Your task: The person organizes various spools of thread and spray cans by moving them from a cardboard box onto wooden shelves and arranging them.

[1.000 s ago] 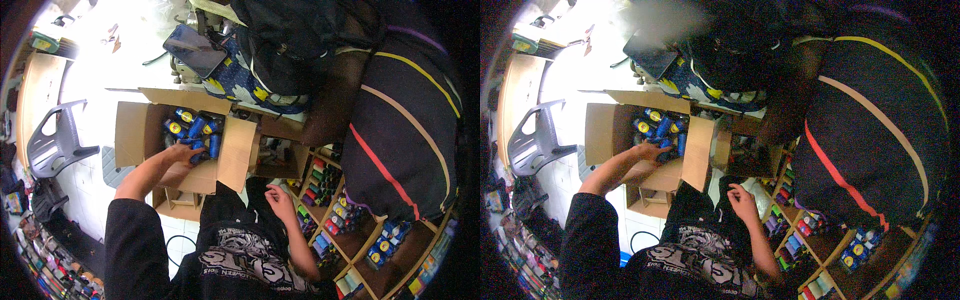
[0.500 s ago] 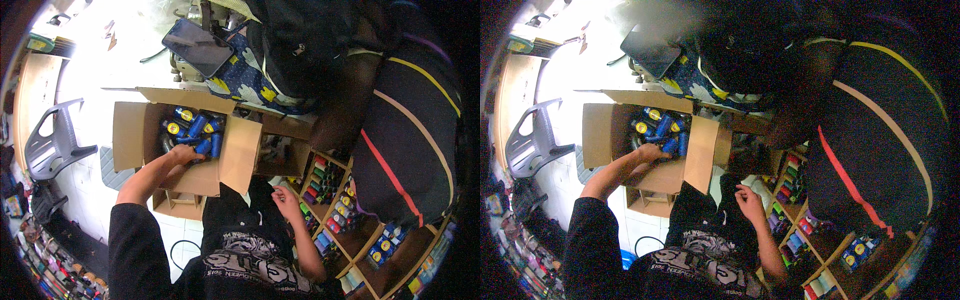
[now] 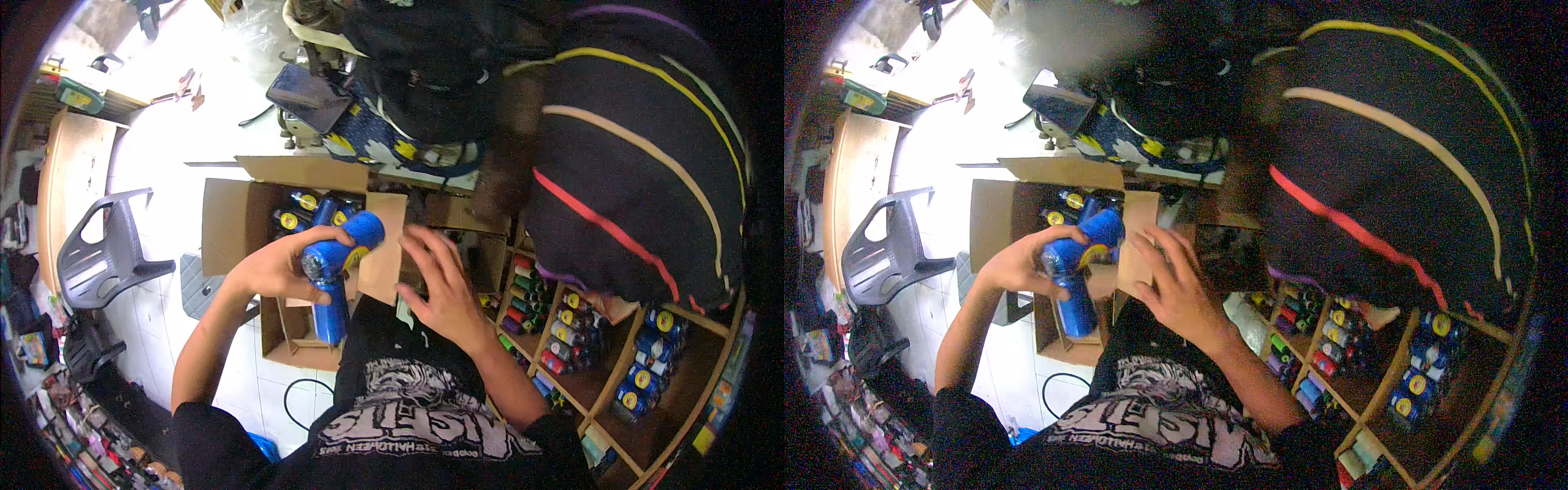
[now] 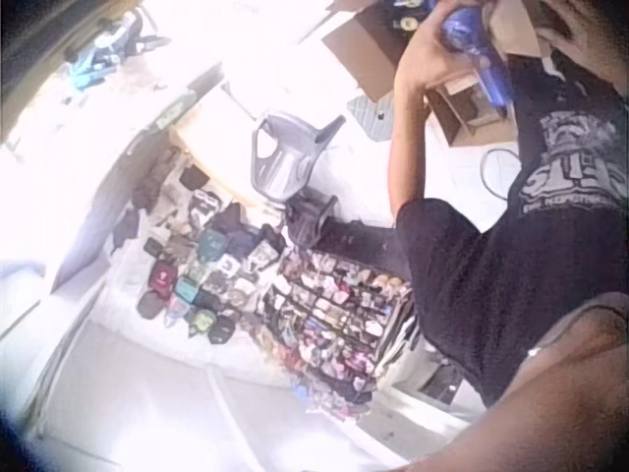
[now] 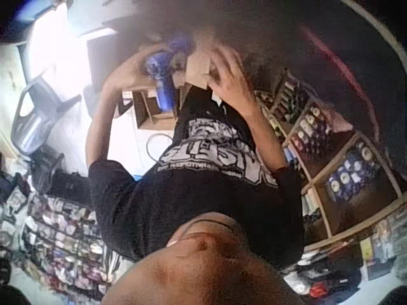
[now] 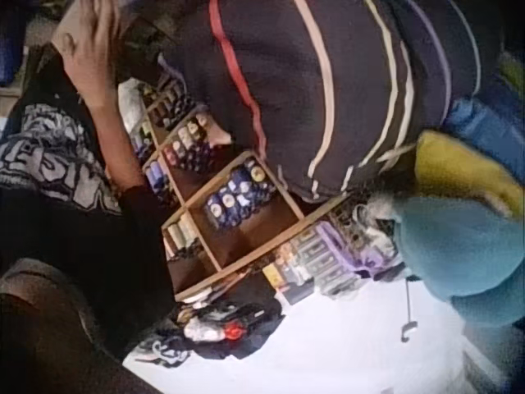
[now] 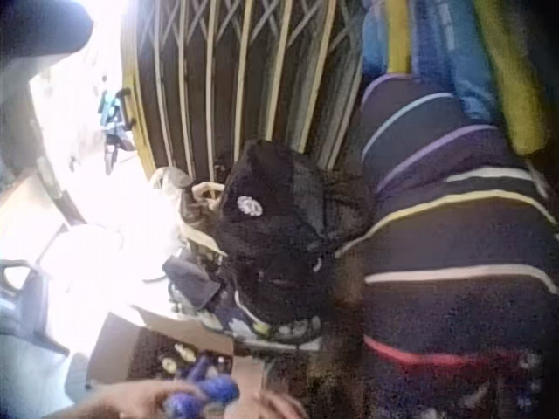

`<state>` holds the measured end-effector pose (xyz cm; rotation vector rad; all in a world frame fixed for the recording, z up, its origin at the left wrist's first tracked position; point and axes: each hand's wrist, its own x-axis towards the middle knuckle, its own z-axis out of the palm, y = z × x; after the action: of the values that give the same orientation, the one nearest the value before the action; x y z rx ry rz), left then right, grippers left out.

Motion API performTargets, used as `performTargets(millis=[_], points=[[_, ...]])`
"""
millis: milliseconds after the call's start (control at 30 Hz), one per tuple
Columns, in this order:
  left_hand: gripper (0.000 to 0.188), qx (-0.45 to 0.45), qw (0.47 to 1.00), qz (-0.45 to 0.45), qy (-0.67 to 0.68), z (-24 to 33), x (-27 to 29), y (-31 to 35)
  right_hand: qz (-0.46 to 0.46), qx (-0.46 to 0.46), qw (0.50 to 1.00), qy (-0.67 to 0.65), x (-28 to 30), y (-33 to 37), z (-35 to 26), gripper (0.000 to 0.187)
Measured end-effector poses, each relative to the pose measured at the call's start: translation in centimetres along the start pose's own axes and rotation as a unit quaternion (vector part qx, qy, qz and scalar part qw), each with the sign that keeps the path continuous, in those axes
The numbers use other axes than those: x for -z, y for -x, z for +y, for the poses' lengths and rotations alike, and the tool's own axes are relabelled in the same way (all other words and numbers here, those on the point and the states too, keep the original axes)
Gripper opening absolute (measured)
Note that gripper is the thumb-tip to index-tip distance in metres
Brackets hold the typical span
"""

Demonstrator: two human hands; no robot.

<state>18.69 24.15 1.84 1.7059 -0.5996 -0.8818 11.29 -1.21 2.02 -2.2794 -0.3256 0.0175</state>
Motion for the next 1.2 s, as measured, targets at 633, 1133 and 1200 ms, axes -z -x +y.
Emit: performTargets(millis=[633, 1133, 1200], points=[[0.088, 0.022, 0.866, -0.134, 0.481, 5.5, -24.0, -10.9, 0.456, -0.274, 0.802, -0.271, 12.2, 26.1, 8.1, 0.055], [0.064, 0.088, 0.881, -0.169, 0.434, 7.9, -31.3, -13.3, 0.746, -0.352, 0.524, 0.213, 24.3, 30.5, 15.7, 0.060], [0.063, 0.081, 0.883, -0.146, 0.440, 8.0, -31.2, -13.5, 0.722, -0.379, 0.524, 0.248, 24.7, 30.1, 15.4, 0.062]])
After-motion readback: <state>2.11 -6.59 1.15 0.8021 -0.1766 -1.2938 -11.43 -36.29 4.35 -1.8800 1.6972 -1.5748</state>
